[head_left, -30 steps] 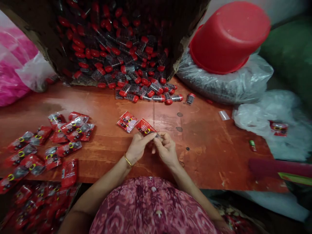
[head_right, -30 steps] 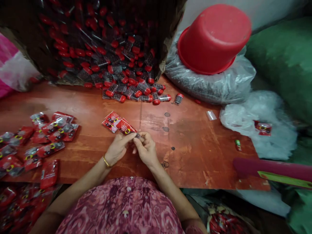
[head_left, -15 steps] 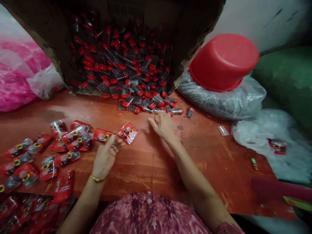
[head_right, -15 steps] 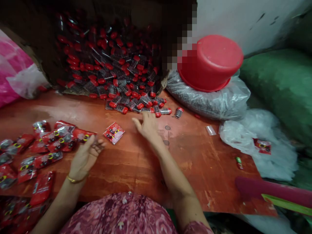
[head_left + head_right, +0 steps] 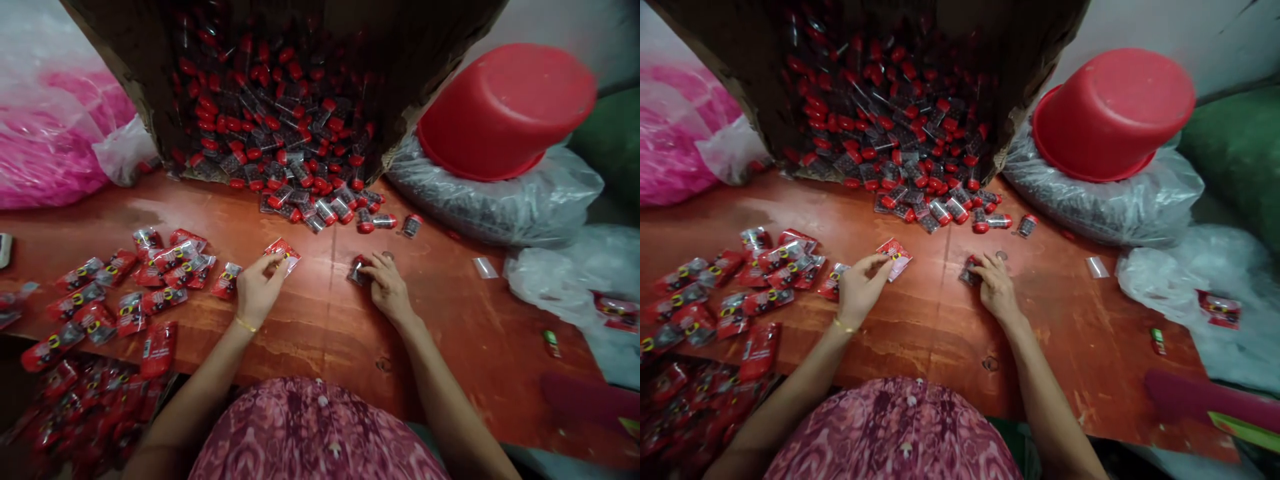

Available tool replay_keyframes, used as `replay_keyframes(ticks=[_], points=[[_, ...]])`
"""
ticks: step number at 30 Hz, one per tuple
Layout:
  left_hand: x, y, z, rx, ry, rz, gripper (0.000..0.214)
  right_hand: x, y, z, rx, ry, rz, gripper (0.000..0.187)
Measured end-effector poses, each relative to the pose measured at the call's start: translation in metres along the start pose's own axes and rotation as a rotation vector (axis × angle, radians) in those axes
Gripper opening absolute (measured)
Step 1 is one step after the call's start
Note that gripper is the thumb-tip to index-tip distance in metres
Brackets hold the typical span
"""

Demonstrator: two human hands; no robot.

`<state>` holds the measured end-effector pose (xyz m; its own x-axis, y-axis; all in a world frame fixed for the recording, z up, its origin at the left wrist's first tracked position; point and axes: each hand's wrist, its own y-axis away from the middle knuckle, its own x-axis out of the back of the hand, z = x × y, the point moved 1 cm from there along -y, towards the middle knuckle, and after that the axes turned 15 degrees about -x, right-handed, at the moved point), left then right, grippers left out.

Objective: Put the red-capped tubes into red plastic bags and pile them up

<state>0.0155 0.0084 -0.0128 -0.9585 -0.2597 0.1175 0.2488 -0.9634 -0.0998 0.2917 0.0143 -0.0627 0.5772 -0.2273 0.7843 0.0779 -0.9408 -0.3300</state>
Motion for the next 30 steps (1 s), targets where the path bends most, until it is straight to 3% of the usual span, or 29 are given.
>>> replay_keyframes(ticks=[3,7,11,13,15,19,22,25,28,30], points=[[-0.005,-0.021,-0.012,-0.25,-0.331,-0.134,0.024,0.008,0.015,-0.015,-0.028,-0.044,0.138,0.027],[-0.005,-0.033,-0.026,-0.273,-0.554,-0.257,0.01,0.008,0.021,-0.045,-0.059,-0.105,0.202,0.021],[-0.001,-0.025,-0.024,-0.295,-0.605,-0.237,0.016,0.001,0.019,-0.077,-0.087,-0.256,0.212,0.018],[-0.001,-0.017,-0.018,-0.305,-0.599,-0.213,0.02,-0.007,0.015,-0.095,-0.182,-0.373,0.175,0.013],[-0.003,-0.01,-0.011,-0.329,-0.583,-0.203,0.023,-0.019,0.008,-0.112,-0.351,-0.532,0.057,0.013],[-0.01,0.003,0.003,-0.393,-0.534,-0.235,0.026,-0.042,-0.008,-0.135,-0.591,-0.935,-0.163,0.029],[-0.013,0.011,0.012,-0.411,-0.435,-0.222,0.031,-0.044,-0.014,-0.138,-0.636,-1.043,-0.136,0.027],[-0.014,0.018,0.016,-0.244,-0.242,-0.177,0.041,-0.036,-0.01,-0.133,-0.634,-0.988,-0.029,0.024],[-0.021,0.027,0.017,0.098,0.116,-0.302,0.039,-0.03,-0.002,-0.128,-0.612,-0.882,0.061,0.026],[-0.028,0.033,0.017,0.297,0.363,-0.318,0.039,-0.03,0.003,-0.128,-0.578,-0.818,0.097,0.026]])
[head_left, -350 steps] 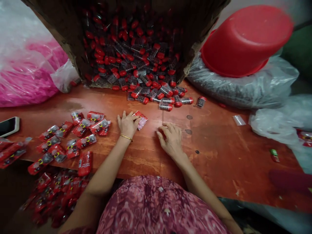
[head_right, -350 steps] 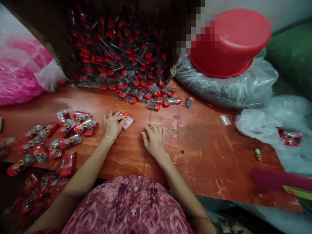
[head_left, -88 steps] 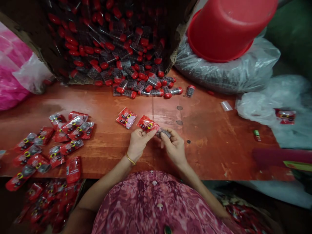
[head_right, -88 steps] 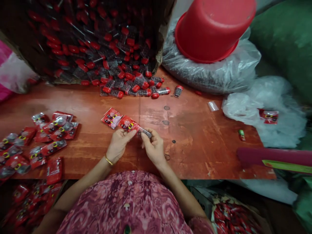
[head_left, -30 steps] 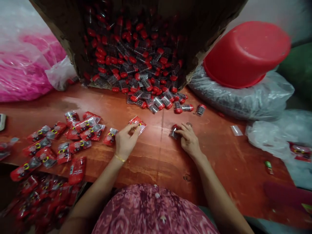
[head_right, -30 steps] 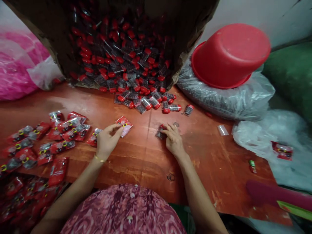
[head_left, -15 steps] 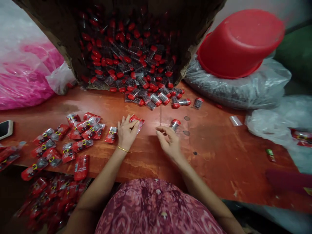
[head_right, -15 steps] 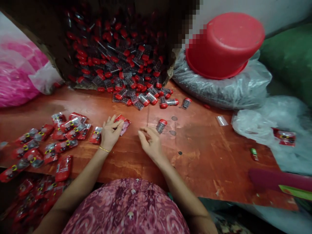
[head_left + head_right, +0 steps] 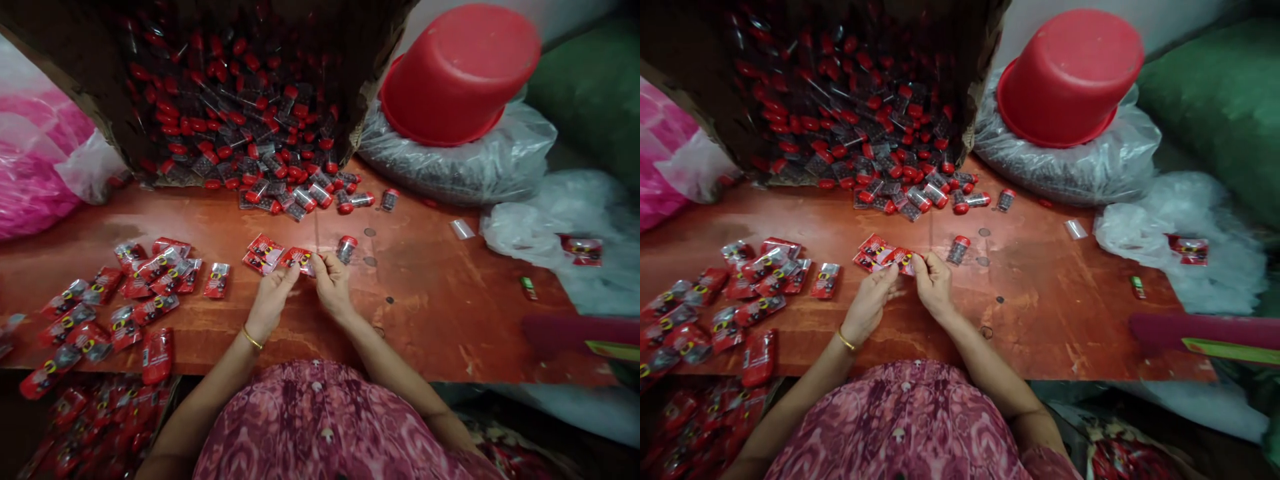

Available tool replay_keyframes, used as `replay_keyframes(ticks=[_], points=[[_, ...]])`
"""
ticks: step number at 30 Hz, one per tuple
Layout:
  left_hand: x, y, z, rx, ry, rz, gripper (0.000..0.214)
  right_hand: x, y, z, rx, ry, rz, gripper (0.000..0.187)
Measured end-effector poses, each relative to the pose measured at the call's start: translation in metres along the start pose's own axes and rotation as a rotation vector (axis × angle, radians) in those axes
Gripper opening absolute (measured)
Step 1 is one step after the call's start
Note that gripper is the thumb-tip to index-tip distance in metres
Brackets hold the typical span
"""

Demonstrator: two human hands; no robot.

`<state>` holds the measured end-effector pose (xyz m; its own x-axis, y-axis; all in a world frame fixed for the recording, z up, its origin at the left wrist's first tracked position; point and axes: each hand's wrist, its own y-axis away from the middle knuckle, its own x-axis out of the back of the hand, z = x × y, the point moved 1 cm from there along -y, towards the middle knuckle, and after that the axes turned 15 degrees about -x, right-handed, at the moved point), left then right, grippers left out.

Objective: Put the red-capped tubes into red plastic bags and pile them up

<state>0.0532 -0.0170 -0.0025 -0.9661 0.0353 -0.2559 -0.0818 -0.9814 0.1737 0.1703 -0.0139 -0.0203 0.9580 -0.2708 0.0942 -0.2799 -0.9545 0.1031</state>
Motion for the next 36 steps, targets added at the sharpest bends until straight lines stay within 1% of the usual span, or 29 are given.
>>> replay_keyframes(ticks=[1,3,4,6,8,9,10,13,14,15,17,19,20,21,23,25,26,27,29,32,36], points=[[-0.004,0.0,-0.002,0.047,0.108,0.036,0.038,-0.001,0.002,0.001,0.023,0.022,0.005,0.025],[-0.01,0.0,-0.004,0.091,0.252,0.131,0.037,-0.002,0.007,0.004,0.059,0.061,0.006,0.024],[-0.012,-0.001,-0.005,0.106,0.292,0.16,0.037,-0.002,0.008,0.005,0.07,0.078,0.005,0.024],[-0.014,-0.004,-0.006,0.125,0.326,0.177,0.037,0.002,0.009,0.006,0.08,0.123,-0.007,0.026],[-0.013,-0.007,-0.006,0.12,0.328,0.182,0.037,0.012,0.006,0.004,0.085,0.23,-0.02,0.033],[-0.012,-0.009,-0.006,0.109,0.326,0.193,0.037,0.019,0.002,0.003,0.072,0.327,0.006,0.035],[-0.011,-0.011,-0.005,0.1,0.322,0.207,0.037,0.027,-0.003,0.002,0.037,0.451,0.063,0.037],[-0.01,-0.015,-0.005,0.104,0.319,0.238,0.037,0.051,-0.02,0.001,-0.179,0.879,0.319,0.037],[-0.011,-0.016,-0.005,0.117,0.325,0.236,0.037,0.057,-0.025,0.001,-0.243,0.993,0.376,0.039],[-0.012,-0.016,-0.005,0.131,0.333,0.231,0.037,0.06,-0.03,0.003,-0.278,1.075,0.4,0.04],[-0.015,-0.016,-0.005,0.16,0.359,0.218,0.036,0.062,-0.034,0.007,-0.258,1.144,0.379,0.038],[-0.017,-0.016,-0.005,0.182,0.384,0.207,0.033,0.061,-0.033,0.013,-0.189,1.087,0.328,0.03],[-0.017,-0.016,-0.004,0.191,0.392,0.205,0.031,0.06,-0.03,0.016,-0.162,1.012,0.297,0.026],[-0.016,-0.015,-0.004,0.199,0.396,0.205,0.03,0.06,-0.027,0.019,-0.143,0.901,0.264,0.022],[-0.014,-0.014,-0.002,0.207,0.395,0.204,0.029,0.061,-0.016,0.02,-0.139,0.588,0.167,0.018],[-0.012,-0.013,-0.001,0.207,0.391,0.196,0.031,0.065,-0.002,0.016,-0.18,0.262,0.026,0.02],[-0.011,-0.012,-0.001,0.205,0.389,0.19,0.032,0.068,0.005,0.012,-0.202,0.144,-0.04,0.022],[-0.011,-0.012,0.0,0.202,0.386,0.182,0.033,0.071,0.012,0.007,-0.218,0.071,-0.092,0.024],[-0.013,-0.011,0.0,0.194,0.372,0.162,0.035,0.075,0.024,-0.004,-0.216,0.04,-0.148,0.024],[-0.018,-0.009,0.0,0.163,0.339,0.124,0.035,0.075,0.033,-0.017,-0.194,0.078,-0.184,0.02],[-0.021,-0.005,-0.001,0.082,0.268,0.063,0.035,0.068,0.031,-0.016,-0.242,0.025,-0.192,0.021]])
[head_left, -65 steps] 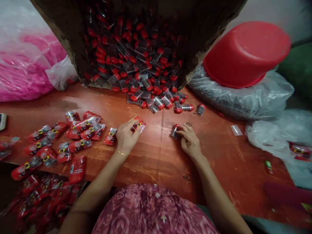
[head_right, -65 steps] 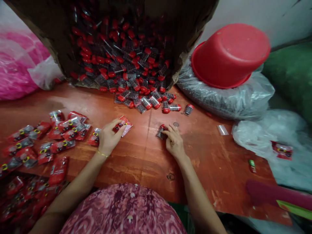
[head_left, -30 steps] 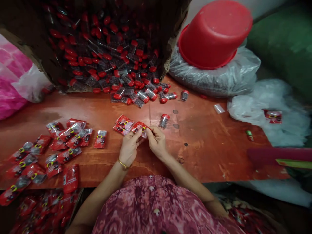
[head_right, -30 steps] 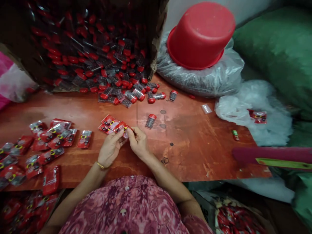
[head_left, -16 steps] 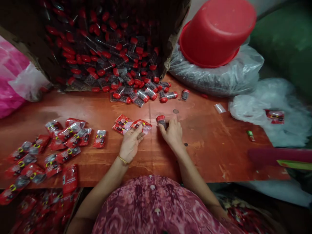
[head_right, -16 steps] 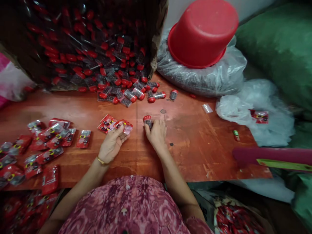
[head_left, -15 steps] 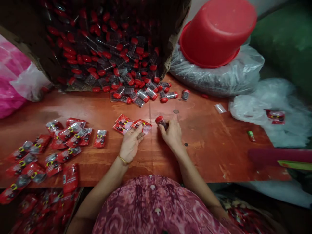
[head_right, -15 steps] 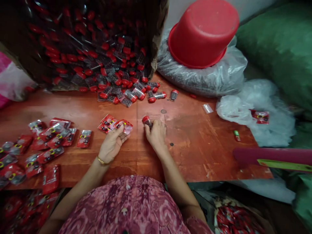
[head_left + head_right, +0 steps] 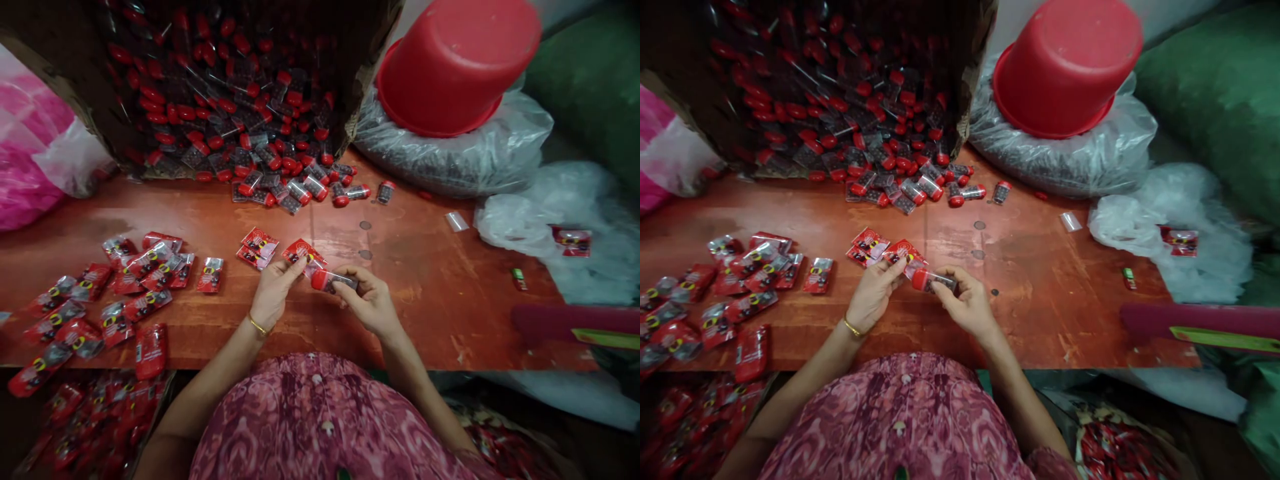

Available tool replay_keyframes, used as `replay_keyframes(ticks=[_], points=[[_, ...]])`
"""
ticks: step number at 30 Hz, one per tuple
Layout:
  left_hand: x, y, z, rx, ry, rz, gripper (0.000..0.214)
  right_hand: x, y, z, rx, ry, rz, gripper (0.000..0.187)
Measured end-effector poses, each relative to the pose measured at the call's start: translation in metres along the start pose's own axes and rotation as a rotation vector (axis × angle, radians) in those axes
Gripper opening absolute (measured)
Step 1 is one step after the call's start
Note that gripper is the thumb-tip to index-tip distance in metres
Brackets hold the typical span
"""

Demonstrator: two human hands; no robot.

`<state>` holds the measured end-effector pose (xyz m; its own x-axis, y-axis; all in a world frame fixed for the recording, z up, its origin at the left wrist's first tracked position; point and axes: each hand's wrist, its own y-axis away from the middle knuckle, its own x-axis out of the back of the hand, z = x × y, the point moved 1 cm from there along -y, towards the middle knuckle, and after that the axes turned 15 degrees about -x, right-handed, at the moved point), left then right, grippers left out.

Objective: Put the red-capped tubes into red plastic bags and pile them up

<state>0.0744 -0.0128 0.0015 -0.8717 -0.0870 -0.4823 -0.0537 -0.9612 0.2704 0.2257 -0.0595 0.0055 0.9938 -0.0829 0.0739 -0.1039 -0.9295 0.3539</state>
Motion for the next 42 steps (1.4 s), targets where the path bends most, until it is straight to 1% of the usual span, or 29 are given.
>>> replay_keyframes(ticks=[3,7,11,15,17,19,22,26,28,32,35,37,39,42], points=[[0.003,0.001,0.0,-0.056,-0.053,-0.007,0.032,-0.004,-0.005,0.004,-0.047,-0.077,0.01,0.026],[0.003,-0.001,-0.001,-0.059,-0.023,-0.005,0.032,-0.011,-0.007,0.008,-0.066,-0.117,0.006,0.028],[-0.003,-0.001,-0.004,-0.08,0.038,0.018,0.037,-0.019,-0.007,0.011,-0.018,-0.147,0.032,0.025],[-0.009,0.002,-0.009,-0.071,0.088,0.029,0.039,-0.022,-0.007,0.013,0.093,-0.134,0.164,0.021],[-0.009,0.002,-0.011,-0.073,0.11,0.029,0.039,-0.022,-0.008,0.014,0.127,-0.092,0.191,0.02],[-0.008,0.002,-0.011,-0.084,0.111,0.013,0.037,-0.023,-0.009,0.013,0.114,-0.068,0.151,0.02],[-0.007,0.0,-0.011,-0.077,0.07,-0.05,0.03,-0.028,-0.01,0.011,0.08,-0.103,0.11,0.02],[-0.011,0.0,-0.011,-0.053,0.082,-0.028,0.032,-0.036,-0.014,0.009,0.089,-0.184,0.19,0.022],[-0.013,0.0,-0.012,-0.059,0.073,-0.03,0.031,-0.038,-0.016,0.01,0.068,-0.201,0.163,0.024],[-0.01,-0.002,-0.012,-0.167,0.026,-0.009,0.028,-0.037,-0.019,0.013,-0.007,-0.223,0.016,0.028],[-0.006,-0.004,-0.012,-0.164,-0.029,-0.084,0.026,-0.038,-0.021,0.014,-0.065,-0.309,-0.066,0.03],[-0.005,-0.006,-0.012,-0.162,-0.05,-0.115,0.024,-0.041,-0.021,0.013,-0.078,-0.342,-0.087,0.03],[-0.005,-0.007,-0.01,-0.182,-0.04,-0.095,0.023,-0.045,-0.02,0.011,-0.048,-0.316,-0.021,0.028],[-0.008,-0.008,-0.007,-0.159,0.066,-0.007,0.03,-0.051,-0.016,0.008,0.045,-0.225,0.098,0.026]])
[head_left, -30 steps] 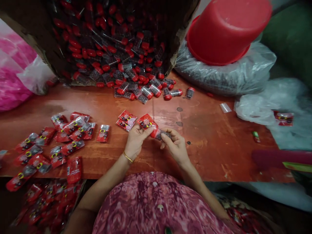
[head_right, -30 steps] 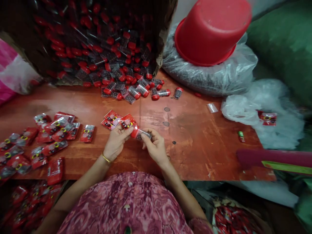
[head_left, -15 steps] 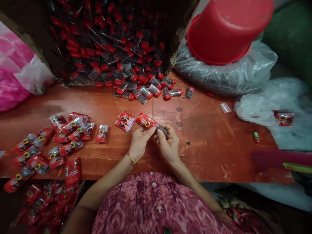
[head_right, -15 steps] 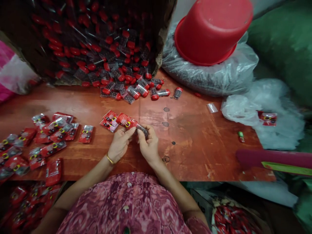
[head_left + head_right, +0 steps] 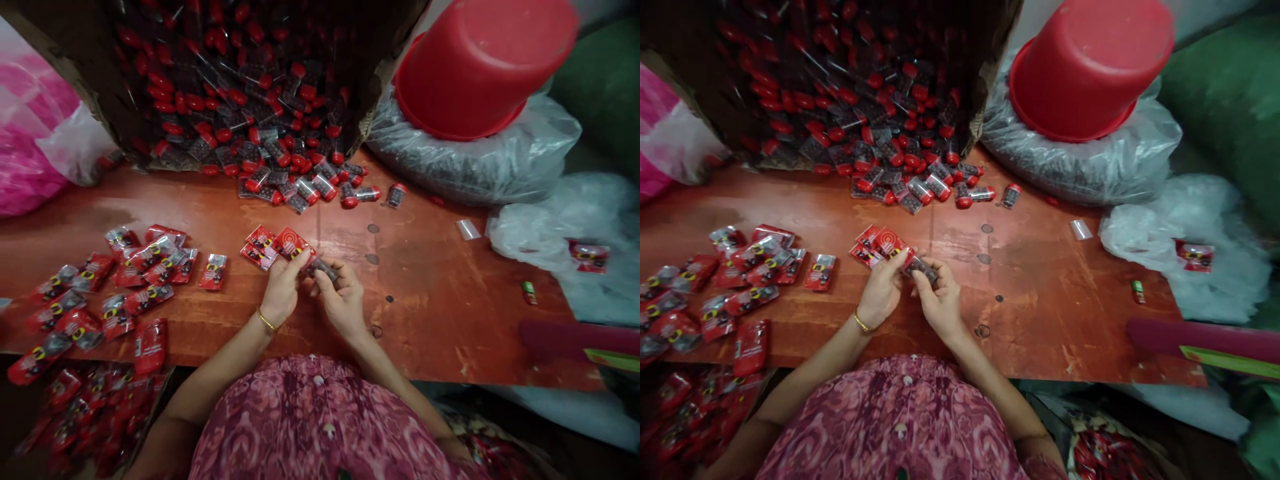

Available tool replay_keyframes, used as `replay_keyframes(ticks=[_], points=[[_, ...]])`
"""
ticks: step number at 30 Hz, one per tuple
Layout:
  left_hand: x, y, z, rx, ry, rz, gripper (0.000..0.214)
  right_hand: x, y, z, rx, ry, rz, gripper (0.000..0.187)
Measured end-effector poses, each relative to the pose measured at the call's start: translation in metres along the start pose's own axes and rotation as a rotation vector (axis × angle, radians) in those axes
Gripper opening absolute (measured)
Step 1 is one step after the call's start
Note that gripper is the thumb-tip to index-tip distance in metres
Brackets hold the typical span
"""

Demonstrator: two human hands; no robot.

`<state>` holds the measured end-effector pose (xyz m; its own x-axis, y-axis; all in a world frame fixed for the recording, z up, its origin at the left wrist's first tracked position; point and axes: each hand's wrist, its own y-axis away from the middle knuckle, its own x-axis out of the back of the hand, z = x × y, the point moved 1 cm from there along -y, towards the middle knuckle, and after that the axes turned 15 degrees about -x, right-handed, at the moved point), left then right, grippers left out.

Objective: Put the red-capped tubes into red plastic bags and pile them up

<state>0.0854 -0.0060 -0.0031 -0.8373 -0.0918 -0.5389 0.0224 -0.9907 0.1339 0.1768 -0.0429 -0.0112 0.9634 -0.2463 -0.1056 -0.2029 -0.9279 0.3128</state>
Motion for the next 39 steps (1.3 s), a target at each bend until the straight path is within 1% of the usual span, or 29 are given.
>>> replay_keyframes(ticks=[2,4,6,9,11,12,13,15,16,18,23,26,28,30,31,33,36,37,39], points=[[-0.001,0.0,0.0,0.022,0.06,0.065,0.038,-0.003,0.003,-0.001,0.042,0.026,0.02,0.026],[0.0,0.001,-0.001,0.012,0.05,0.071,0.045,-0.005,0.006,-0.001,0.024,0.018,-0.005,0.026],[0.004,0.004,-0.004,0.008,-0.026,0.009,0.047,-0.007,0.006,0.0,-0.048,-0.025,-0.065,0.028],[0.01,0.008,-0.009,0.04,-0.164,-0.094,0.043,-0.01,0.005,0.004,-0.171,-0.117,-0.18,0.031],[0.013,0.01,-0.01,0.055,-0.195,-0.113,0.04,-0.011,0.005,0.009,-0.185,-0.126,-0.199,0.03],[0.013,0.01,-0.009,0.048,-0.18,-0.109,0.038,-0.011,0.006,0.012,-0.153,-0.103,-0.166,0.028],[0.012,0.01,-0.008,0.034,-0.15,-0.105,0.035,-0.01,0.006,0.014,-0.092,-0.063,-0.105,0.026],[0.009,0.01,-0.006,0.007,-0.074,-0.099,0.028,-0.007,0.007,0.02,0.074,0.055,0.04,0.021],[0.008,0.009,-0.004,0.002,-0.041,-0.097,0.026,-0.006,0.007,0.023,0.15,0.114,0.09,0.02],[0.005,0.008,-0.002,0.017,0.001,-0.096,0.027,-0.003,0.006,0.026,0.245,0.206,0.113,0.02],[0.007,0.003,0.002,0.019,0.053,-0.04,0.031,0.002,0.006,0.024,0.283,0.319,0.107,0.023],[0.008,0.0,0.003,0.061,0.021,-0.089,0.03,0.004,0.008,0.02,0.271,0.373,0.116,0.022],[0.007,-0.001,0.003,0.088,0.0,-0.129,0.03,0.004,0.007,0.017,0.261,0.357,0.121,0.021],[0.007,-0.001,0.003,0.068,-0.021,-0.143,0.029,0.004,0.005,0.012,0.214,0.265,0.102,0.02],[0.006,0.0,0.002,0.053,-0.031,-0.147,0.029,0.004,0.004,0.009,0.159,0.199,0.065,0.02],[0.006,0.002,0.002,0.046,-0.024,-0.161,0.029,0.003,0.0,0.004,0.002,0.057,-0.062,0.024],[0.008,0.006,0.001,0.122,0.039,-0.188,0.038,0.003,-0.002,-0.001,-0.211,-0.11,-0.249,0.031],[0.009,0.007,0.001,0.138,0.05,-0.179,0.041,0.003,-0.001,-0.001,-0.253,-0.141,-0.29,0.033],[0.011,0.007,0.0,0.138,0.035,-0.155,0.042,0.003,0.001,0.001,-0.291,-0.156,-0.325,0.033]])
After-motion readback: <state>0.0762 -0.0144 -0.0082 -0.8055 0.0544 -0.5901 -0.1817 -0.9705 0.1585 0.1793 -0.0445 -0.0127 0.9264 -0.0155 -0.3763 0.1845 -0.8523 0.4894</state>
